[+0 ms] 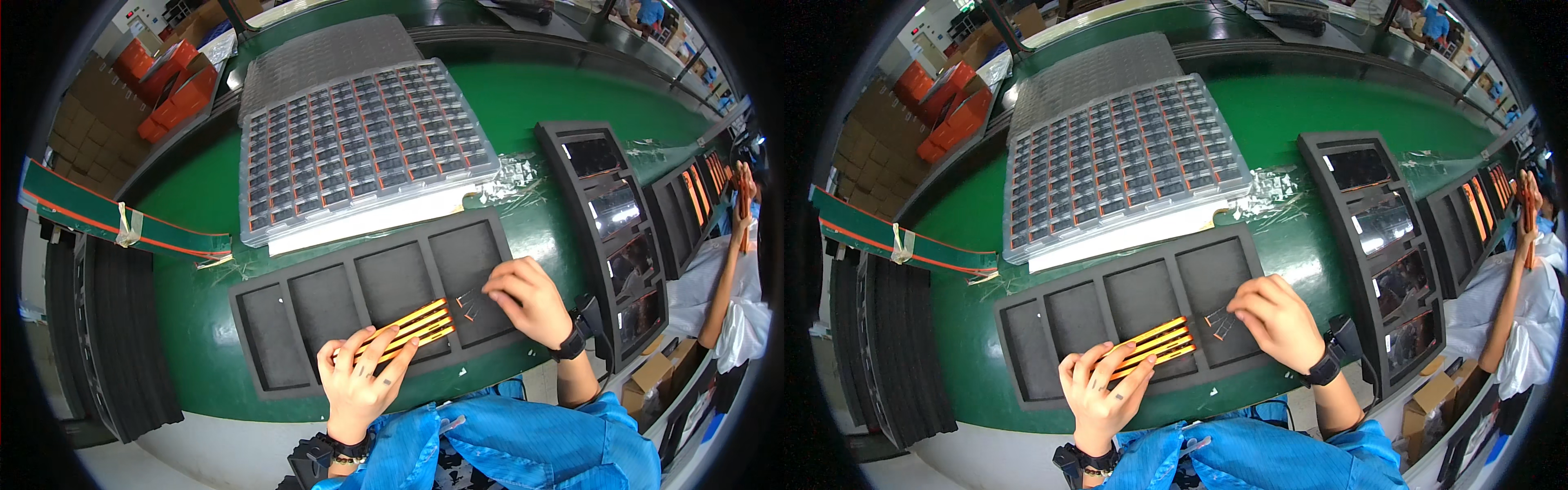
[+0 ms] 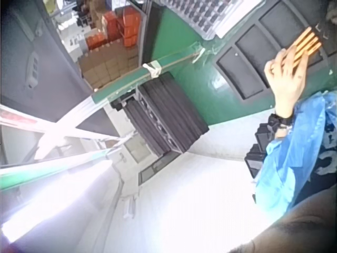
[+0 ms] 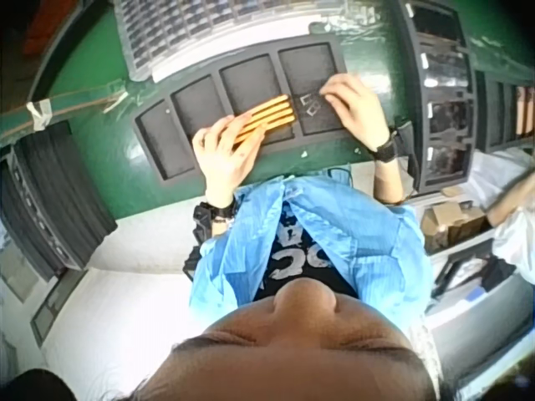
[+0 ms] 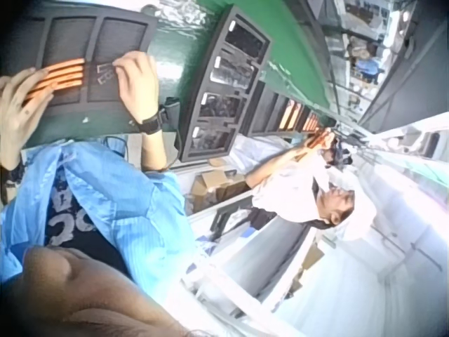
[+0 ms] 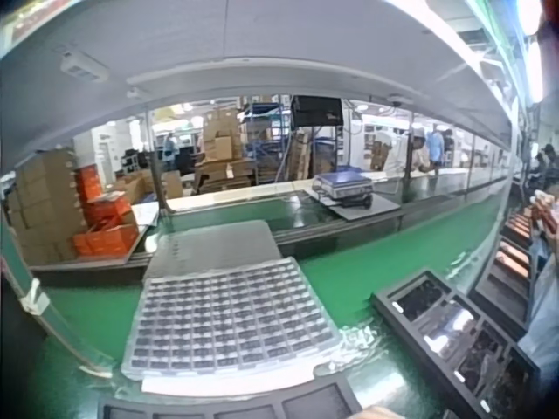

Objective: Assembling and inspecting electronic components on a factory assembly line.

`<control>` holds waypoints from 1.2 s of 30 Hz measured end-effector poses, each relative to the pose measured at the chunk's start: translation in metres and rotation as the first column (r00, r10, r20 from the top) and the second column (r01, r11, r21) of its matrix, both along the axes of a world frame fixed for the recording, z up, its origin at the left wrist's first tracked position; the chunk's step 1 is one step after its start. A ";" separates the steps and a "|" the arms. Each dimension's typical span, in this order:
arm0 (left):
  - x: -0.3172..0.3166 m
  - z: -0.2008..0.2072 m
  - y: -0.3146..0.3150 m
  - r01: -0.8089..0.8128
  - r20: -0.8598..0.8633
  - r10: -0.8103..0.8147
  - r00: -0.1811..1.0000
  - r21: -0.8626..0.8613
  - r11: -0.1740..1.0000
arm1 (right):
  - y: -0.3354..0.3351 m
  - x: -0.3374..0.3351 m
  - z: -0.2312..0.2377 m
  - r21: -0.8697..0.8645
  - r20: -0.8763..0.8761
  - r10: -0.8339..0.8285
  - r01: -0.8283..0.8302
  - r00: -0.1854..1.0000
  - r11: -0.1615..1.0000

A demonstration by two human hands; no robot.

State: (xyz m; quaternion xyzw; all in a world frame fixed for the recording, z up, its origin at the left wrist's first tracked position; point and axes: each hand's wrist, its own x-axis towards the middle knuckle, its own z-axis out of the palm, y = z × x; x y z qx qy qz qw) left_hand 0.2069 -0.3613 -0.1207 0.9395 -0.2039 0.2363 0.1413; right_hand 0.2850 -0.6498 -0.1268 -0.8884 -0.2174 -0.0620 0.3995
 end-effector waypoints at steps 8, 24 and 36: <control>0.002 0.002 -0.003 0.003 -0.010 -0.003 1.000 -0.027 1.000 | 0.011 -0.004 -0.013 -0.408 0.033 0.268 -0.232 0.963 0.883; -0.001 0.002 -0.001 -0.004 -0.028 0.003 1.000 -0.028 1.000 | 0.042 -0.037 -0.018 0.630 -0.338 0.213 0.053 0.917 0.774; -0.002 0.001 -0.001 -0.008 -0.037 0.007 0.999 -0.023 1.000 | 0.054 -0.032 -0.019 0.394 0.188 0.236 -0.293 0.953 0.871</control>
